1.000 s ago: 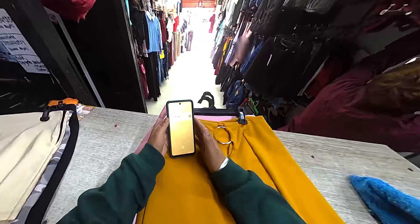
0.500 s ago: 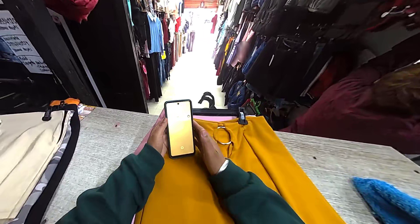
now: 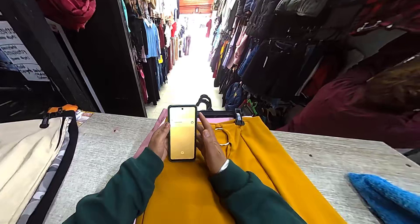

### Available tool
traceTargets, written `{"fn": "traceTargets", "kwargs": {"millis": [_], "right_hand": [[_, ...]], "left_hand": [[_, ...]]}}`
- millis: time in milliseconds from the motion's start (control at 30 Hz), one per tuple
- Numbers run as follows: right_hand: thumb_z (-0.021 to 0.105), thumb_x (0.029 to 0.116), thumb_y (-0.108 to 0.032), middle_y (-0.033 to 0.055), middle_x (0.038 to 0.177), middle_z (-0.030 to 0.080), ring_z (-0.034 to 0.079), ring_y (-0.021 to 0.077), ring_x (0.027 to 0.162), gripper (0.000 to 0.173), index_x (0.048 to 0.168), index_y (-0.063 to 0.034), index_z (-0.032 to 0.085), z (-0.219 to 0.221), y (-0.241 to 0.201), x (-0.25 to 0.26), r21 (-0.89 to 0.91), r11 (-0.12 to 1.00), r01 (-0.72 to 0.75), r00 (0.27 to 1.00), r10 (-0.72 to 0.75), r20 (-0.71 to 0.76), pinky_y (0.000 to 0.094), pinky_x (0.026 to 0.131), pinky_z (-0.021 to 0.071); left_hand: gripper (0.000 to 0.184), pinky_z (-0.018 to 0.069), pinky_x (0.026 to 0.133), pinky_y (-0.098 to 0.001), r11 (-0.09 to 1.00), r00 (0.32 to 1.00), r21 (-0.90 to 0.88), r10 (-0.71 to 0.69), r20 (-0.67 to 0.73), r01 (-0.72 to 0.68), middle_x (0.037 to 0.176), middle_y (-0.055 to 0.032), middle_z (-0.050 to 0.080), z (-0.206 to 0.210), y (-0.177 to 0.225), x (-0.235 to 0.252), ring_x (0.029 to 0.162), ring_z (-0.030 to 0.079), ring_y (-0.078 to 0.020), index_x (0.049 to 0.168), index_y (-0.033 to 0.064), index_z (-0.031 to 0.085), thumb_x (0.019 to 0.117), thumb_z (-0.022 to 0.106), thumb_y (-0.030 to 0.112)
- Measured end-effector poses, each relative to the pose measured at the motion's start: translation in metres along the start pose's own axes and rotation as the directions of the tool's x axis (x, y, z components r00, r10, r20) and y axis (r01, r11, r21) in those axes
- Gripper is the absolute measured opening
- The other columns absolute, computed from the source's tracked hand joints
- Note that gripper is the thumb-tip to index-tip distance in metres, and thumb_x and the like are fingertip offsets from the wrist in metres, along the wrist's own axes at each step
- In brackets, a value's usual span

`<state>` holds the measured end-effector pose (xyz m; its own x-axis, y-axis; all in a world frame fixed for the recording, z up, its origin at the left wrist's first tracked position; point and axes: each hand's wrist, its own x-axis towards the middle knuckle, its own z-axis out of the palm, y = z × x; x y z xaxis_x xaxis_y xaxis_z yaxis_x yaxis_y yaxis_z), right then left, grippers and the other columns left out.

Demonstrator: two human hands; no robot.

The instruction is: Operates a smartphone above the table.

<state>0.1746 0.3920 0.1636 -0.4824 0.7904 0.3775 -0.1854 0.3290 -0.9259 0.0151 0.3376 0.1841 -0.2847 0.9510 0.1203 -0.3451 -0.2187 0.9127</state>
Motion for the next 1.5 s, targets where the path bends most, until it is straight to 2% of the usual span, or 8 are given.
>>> {"fn": "traceTargets", "kwargs": {"millis": [167,467,633,800,1033,1267,1367,1500], "right_hand": [[0.032,0.0959,-0.078,-0.0004,0.152,0.052,0.063,0.0153,0.122,0.083,0.163,-0.0293,0.025,-0.005,-0.004,0.0,0.025,0.999,0.035,0.999,-0.035,-0.012,0.04,0.096,0.0564],[0.028,0.1075,-0.053,0.005,0.143,0.06,0.071,0.0186,0.109,0.059,0.143,-0.0139,0.053,-0.008,-0.006,-0.003,-0.014,0.997,0.082,0.988,-0.083,-0.132,0.0402,0.091,0.0605],[0.04,0.1076,-0.034,0.0068,0.141,0.059,0.069,0.0157,0.112,0.041,0.13,-0.0063,0.06,-0.006,-0.01,-0.003,-0.075,0.988,0.135,0.97,-0.148,-0.192,0.0385,0.095,0.0592],[0.038,0.1072,-0.038,0.0089,0.137,0.061,0.066,0.0168,0.116,0.048,0.138,-0.0051,0.055,-0.007,-0.012,-0.002,-0.074,0.993,0.087,0.983,-0.098,-0.156,0.0394,0.098,0.0571],[0.031,0.1075,-0.043,0.0093,0.148,0.05,0.062,0.0192,0.123,0.054,0.147,-0.0084,0.042,-0.013,-0.011,0.0,-0.111,0.988,0.109,0.977,-0.128,-0.171,0.043,0.098,0.0562],[0.036,0.109,-0.044,0.0134,0.151,0.048,0.046,0.0247,0.14,0.05,0.115,-0.0137,0.076,-0.025,-0.01,0.0,-0.421,0.861,0.286,0.913,-0.378,-0.153,0.0447,0.109,0.0465],[0.042,0.1073,-0.042,0.0185,0.153,0.044,0.042,0.0271,0.144,0.046,0.108,-0.0139,0.079,-0.023,-0.009,0.0,-0.47,0.829,0.304,0.903,-0.408,-0.136,0.0452,0.115,0.0401],[0.047,0.1059,-0.041,0.0212,0.155,0.041,0.043,0.0294,0.143,0.043,0.108,-0.0142,0.08,-0.021,-0.006,0.001,-0.477,0.825,0.304,0.906,-0.404,-0.122,0.0439,0.111,0.0441]], "left_hand": [[0.041,0.0586,0.092,-0.033,1.0,0.999,-0.001,0.011,0.035,-0.011,0.116,-0.0048,0.071,0.002,0.0,-0.002,0.104,0.07,-0.012,0.141,0.0087,0.05,0.112,0.028,0.029],[0.043,0.0583,0.092,-0.0329,1.0,0.999,0.019,0.007,0.031,-0.008,0.119,-0.0055,0.07,0.001,-0.001,-0.002,0.106,0.07,-0.0124,0.144,0.0101,0.048,0.1129,0.027,0.03],[0.047,0.057,0.095,-0.0339,0.99,0.996,0.122,0.062,0.058,-0.069,0.124,-0.0054,0.068,-0.002,-0.004,-0.004,0.11,0.067,-0.0109,0.147,0.0057,0.045,0.1115,0.03,0.032],[0.05,0.0564,0.097,-0.0344,0.985,0.996,0.159,0.064,0.062,-0.073,0.125,-0.0058,0.067,-0.002,-0.005,-0.004,0.111,0.066,-0.0108,0.148,0.0077,0.045,0.1113,0.031,0.039],[0.05,0.0538,0.1,-0.0335,0.99,0.996,0.127,0.052,0.07,-0.061,0.131,-0.0042,0.064,0.0,-0.003,-0.005,0.116,0.064,-0.0102,0.151,0.0113,0.042,0.1108,0.031,0.04],[0.053,0.0529,0.103,-0.0364,0.99,0.994,0.122,0.052,0.097,-0.064,0.136,-0.003,0.063,-0.002,-0.004,-0.004,0.121,0.062,-0.0117,0.153,0.0146,0.041,0.1104,0.03,0.044],[0.053,0.0514,0.105,-0.0381,0.989,0.994,0.132,0.053,0.093,-0.065,0.139,-0.005,0.061,-0.002,-0.004,-0.004,0.124,0.061,-0.0133,0.154,0.014,0.04,0.111,0.029,0.043],[0.052,0.0531,0.102,-0.0371,0.991,0.996,0.128,0.039,0.077,-0.049,0.136,-0.0055,0.062,0.0,-0.003,-0.005,0.121,0.063,-0.0133,0.154,0.0133,0.039,0.1112,0.029,0.042]]}}
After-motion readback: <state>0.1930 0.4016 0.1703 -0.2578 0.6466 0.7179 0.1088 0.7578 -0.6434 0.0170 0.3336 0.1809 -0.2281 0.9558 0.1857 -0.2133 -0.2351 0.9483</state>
